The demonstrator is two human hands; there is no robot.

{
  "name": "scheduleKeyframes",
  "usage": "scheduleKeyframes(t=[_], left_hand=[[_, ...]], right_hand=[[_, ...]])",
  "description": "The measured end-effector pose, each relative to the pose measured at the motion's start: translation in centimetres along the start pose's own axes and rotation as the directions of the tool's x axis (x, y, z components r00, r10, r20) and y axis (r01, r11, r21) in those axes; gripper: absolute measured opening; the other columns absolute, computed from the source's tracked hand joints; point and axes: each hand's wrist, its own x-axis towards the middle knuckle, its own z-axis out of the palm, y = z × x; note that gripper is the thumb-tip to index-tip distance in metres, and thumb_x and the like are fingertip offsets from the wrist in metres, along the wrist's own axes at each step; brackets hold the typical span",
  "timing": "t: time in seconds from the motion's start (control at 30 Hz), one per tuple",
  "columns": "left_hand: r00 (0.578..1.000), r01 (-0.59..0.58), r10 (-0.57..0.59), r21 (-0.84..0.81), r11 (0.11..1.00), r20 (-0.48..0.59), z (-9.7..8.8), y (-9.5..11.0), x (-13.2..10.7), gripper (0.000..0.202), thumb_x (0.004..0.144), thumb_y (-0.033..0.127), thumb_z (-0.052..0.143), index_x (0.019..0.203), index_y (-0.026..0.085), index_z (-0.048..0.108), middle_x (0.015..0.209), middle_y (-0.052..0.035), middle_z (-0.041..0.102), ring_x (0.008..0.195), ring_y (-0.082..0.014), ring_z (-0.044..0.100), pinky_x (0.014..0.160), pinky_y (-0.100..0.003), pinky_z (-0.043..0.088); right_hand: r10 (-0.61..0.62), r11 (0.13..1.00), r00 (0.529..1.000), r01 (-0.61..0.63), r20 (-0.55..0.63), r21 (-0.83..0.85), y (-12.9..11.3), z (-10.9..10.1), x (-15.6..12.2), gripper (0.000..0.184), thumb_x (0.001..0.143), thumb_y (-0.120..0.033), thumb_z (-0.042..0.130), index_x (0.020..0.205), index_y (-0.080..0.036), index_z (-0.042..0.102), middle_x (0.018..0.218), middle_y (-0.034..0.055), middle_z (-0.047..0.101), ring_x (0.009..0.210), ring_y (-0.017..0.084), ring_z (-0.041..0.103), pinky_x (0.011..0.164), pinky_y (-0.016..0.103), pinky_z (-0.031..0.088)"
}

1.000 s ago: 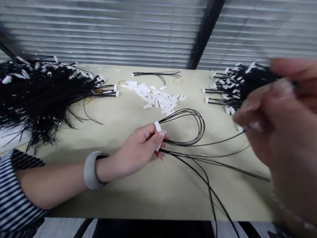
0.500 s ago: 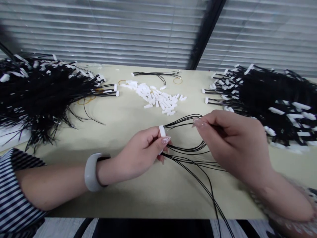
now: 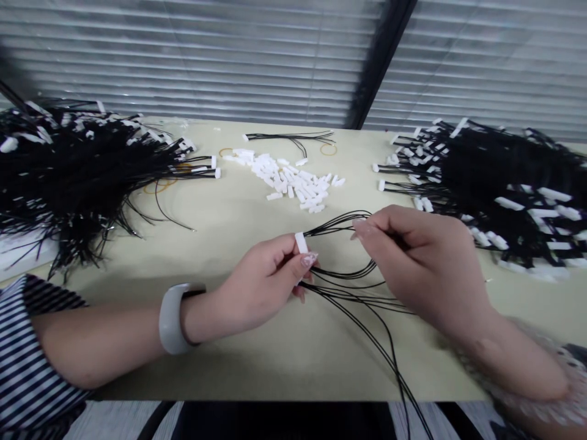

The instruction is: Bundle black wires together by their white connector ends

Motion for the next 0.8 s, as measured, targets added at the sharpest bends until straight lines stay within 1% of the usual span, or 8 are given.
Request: scheduleKeyframes(t=[0.1, 0.17, 0.27, 0.33, 0.47, 0.57, 0.67, 0.8], left_hand=[[1.0, -0.007, 0.007, 0.024, 1.0, -0.011, 0.03, -0.16, 0.05, 0.021, 0.085, 0.033, 0.045, 0.074, 0.016, 0.05, 0.068, 0.002, 0.05, 0.058, -0.0081, 0.052, 0.053, -0.02, 0.049], [1.0, -0.008, 0.009, 0.051, 0.999, -0.012, 0.02, -0.28, 0.04, 0.021, 0.085, 0.034, 0.045, 0.075, 0.017, 0.051, 0.068, 0.0016, 0.05, 0.06, -0.0094, 0.053, 0.053, -0.021, 0.05], [1.0, -0.017, 0.018, 0.112, 0.994, -0.009, -0.02, -0.41, -0.06, 0.021, 0.086, 0.034, 0.043, 0.076, 0.017, 0.051, 0.067, 0.0016, 0.051, 0.06, -0.0104, 0.054, 0.055, -0.022, 0.049], [0.999, -0.033, 0.034, 0.178, 0.983, -0.002, -0.04, -0.42, -0.15, 0.021, 0.087, 0.033, 0.041, 0.076, 0.018, 0.051, 0.067, 0.0017, 0.052, 0.061, -0.0107, 0.054, 0.055, -0.023, 0.047], [0.997, -0.071, 0.061, 0.32, 0.945, 0.041, -0.04, -0.21, -0.31, 0.024, 0.089, 0.032, 0.038, 0.071, 0.018, 0.046, 0.064, 0.0029, 0.051, 0.058, -0.0099, 0.05, 0.054, -0.022, 0.044], [0.996, -0.087, 0.074, 0.353, 0.932, 0.051, -0.03, -0.06, -0.35, 0.025, 0.089, 0.03, 0.036, 0.069, 0.018, 0.044, 0.062, 0.0035, 0.05, 0.056, -0.0096, 0.049, 0.053, -0.022, 0.042], [0.994, -0.11, 0.092, 0.369, 0.923, 0.066, -0.04, -0.05, -0.36, 0.024, 0.089, 0.027, 0.036, 0.068, 0.018, 0.043, 0.06, 0.004, 0.05, 0.055, -0.009, 0.05, 0.053, -0.022, 0.041], [0.992, -0.115, 0.09, 0.36, 0.926, 0.087, -0.04, -0.18, -0.39, 0.023, 0.089, 0.026, 0.036, 0.069, 0.018, 0.043, 0.06, 0.0044, 0.049, 0.055, -0.0085, 0.049, 0.054, -0.021, 0.042]], right_hand=[[0.085, 0.99, 0.994, -0.093, 0.074, 0.108, -0.07, -0.01, 0.14, 0.029, 0.079, -0.021, 0.051, 0.051, -0.016, 0.044, 0.046, -0.0034, 0.036, 0.043, 0.006, 0.03, 0.037, 0.019, 0.025], [0.111, 0.979, 0.985, -0.131, 0.134, 0.158, -0.07, -0.06, 0.28, 0.028, 0.078, -0.019, 0.052, 0.051, -0.016, 0.046, 0.047, -0.0032, 0.04, 0.044, 0.006, 0.033, 0.037, 0.018, 0.027], [0.093, 0.984, 0.972, -0.123, 0.214, 0.129, 0.04, -0.08, 0.4, 0.03, 0.077, -0.017, 0.052, 0.049, -0.015, 0.043, 0.045, -0.0042, 0.036, 0.043, 0.005, 0.032, 0.036, 0.017, 0.026], [0.041, 0.995, 0.971, -0.062, 0.234, 0.081, 0.18, -0.03, 0.36, 0.028, 0.077, -0.015, 0.052, 0.049, -0.015, 0.044, 0.045, -0.0046, 0.037, 0.043, 0.005, 0.032, 0.037, 0.018, 0.026], [-0.169, 0.985, 0.965, 0.158, 0.199, 0.072, 0.35, 0.15, 0.04, 0.013, 0.078, -0.013, 0.052, 0.068, -0.018, 0.059, 0.061, -0.0038, 0.056, 0.054, 0.006, 0.047, 0.049, 0.019, 0.036], [-0.283, 0.959, 0.94, 0.276, 0.189, 0.058, 0.34, 0.25, -0.14, 0.013, 0.079, -0.011, 0.05, 0.073, -0.019, 0.059, 0.065, -0.0034, 0.058, 0.057, 0.006, 0.048, 0.052, 0.019, 0.036], [-0.323, 0.946, 0.927, 0.322, 0.189, 0.038, 0.3, 0.33, -0.22, 0.013, 0.08, -0.01, 0.048, 0.073, -0.017, 0.057, 0.062, -0.0026, 0.053, 0.055, 0.006, 0.045, 0.05, 0.02, 0.033], [-0.328, 0.944, 0.93, 0.33, 0.169, 0.017, 0.39, 0.72, -0.51, 0.014, 0.081, -0.009, 0.047, 0.072, -0.016, 0.055, 0.061, -0.0025, 0.049, 0.055, 0.006, 0.042, 0.05, 0.02, 0.032]])
